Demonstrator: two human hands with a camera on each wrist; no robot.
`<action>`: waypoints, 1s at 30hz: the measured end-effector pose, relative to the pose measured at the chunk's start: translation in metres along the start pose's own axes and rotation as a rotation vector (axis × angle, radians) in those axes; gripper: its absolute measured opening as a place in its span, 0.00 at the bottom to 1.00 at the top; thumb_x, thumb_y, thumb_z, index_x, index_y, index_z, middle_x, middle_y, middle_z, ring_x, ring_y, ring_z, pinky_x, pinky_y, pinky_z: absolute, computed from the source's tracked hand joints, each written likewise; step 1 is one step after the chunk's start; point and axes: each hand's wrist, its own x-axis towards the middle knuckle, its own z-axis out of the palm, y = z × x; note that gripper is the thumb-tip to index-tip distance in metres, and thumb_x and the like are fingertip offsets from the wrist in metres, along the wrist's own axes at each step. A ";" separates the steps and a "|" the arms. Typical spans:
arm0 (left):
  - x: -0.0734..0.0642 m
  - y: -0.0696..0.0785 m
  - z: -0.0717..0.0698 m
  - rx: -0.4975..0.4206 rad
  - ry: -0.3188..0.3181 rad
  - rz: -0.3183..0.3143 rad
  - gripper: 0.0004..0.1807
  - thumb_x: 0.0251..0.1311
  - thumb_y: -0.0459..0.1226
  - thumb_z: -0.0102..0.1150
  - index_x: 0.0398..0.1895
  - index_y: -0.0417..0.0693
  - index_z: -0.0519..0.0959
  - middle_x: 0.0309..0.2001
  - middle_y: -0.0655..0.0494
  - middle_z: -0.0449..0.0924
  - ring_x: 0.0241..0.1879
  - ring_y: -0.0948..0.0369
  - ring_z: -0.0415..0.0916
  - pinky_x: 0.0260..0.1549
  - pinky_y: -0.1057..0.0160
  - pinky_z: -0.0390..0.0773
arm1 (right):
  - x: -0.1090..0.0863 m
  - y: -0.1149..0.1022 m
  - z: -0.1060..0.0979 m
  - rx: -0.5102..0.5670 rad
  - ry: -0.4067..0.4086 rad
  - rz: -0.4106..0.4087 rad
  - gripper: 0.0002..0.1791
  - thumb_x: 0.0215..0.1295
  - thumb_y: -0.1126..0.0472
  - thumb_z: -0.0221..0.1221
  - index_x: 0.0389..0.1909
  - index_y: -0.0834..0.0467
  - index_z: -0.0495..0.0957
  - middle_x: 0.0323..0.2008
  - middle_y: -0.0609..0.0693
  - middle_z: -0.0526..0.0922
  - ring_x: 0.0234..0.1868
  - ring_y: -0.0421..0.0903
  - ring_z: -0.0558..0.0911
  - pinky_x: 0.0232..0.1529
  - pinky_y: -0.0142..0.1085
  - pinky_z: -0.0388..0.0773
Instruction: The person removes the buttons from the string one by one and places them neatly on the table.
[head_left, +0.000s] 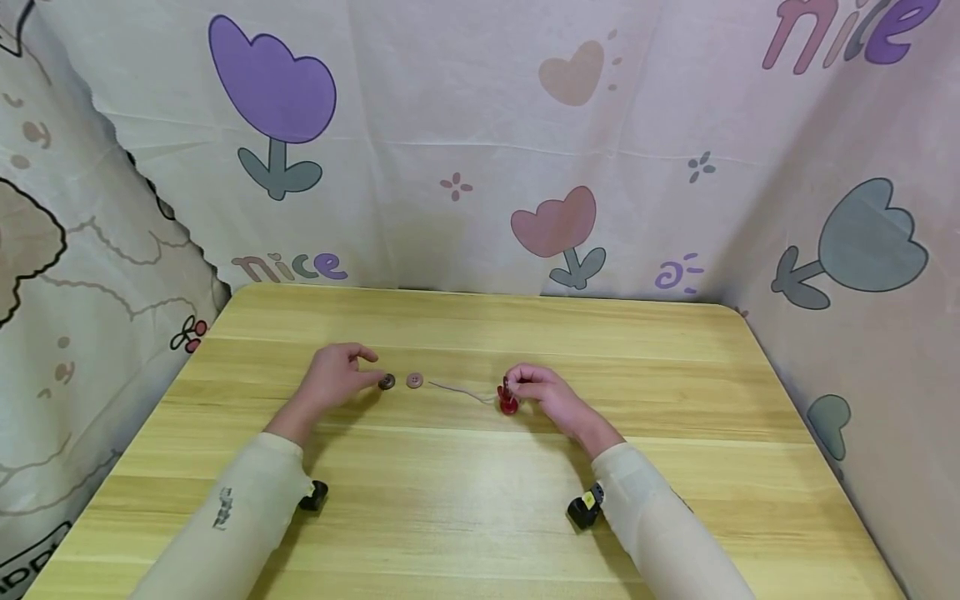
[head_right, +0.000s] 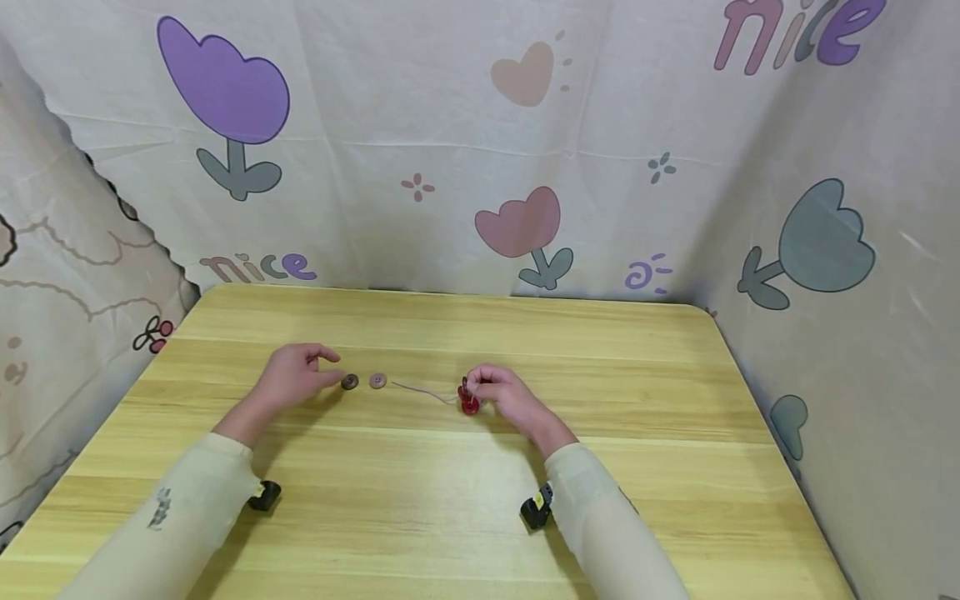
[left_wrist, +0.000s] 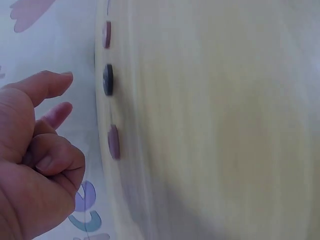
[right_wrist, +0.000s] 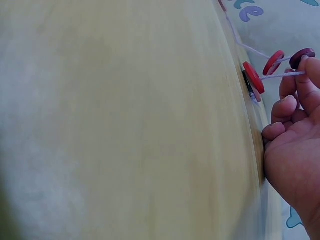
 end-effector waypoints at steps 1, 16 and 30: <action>0.001 0.002 0.002 -0.004 0.001 0.004 0.19 0.58 0.40 0.70 0.48 0.36 0.82 0.18 0.55 0.65 0.16 0.60 0.61 0.16 0.63 0.64 | 0.000 0.000 0.000 0.001 0.001 0.000 0.11 0.73 0.66 0.50 0.42 0.73 0.73 0.39 0.62 0.78 0.44 0.54 0.76 0.55 0.48 0.68; 0.012 0.036 0.030 -0.085 -0.059 0.051 0.21 0.53 0.40 0.74 0.48 0.38 0.82 0.17 0.55 0.64 0.16 0.60 0.60 0.18 0.62 0.63 | -0.001 -0.001 0.001 0.004 0.010 -0.009 0.12 0.73 0.65 0.50 0.41 0.73 0.73 0.38 0.59 0.77 0.43 0.53 0.74 0.55 0.47 0.67; 0.012 0.060 0.061 -0.095 -0.115 0.100 0.14 0.57 0.38 0.69 0.44 0.41 0.83 0.16 0.57 0.64 0.15 0.62 0.58 0.20 0.62 0.63 | 0.000 0.000 0.000 -0.004 0.010 -0.015 0.11 0.74 0.66 0.49 0.41 0.72 0.73 0.38 0.57 0.77 0.45 0.52 0.74 0.56 0.47 0.66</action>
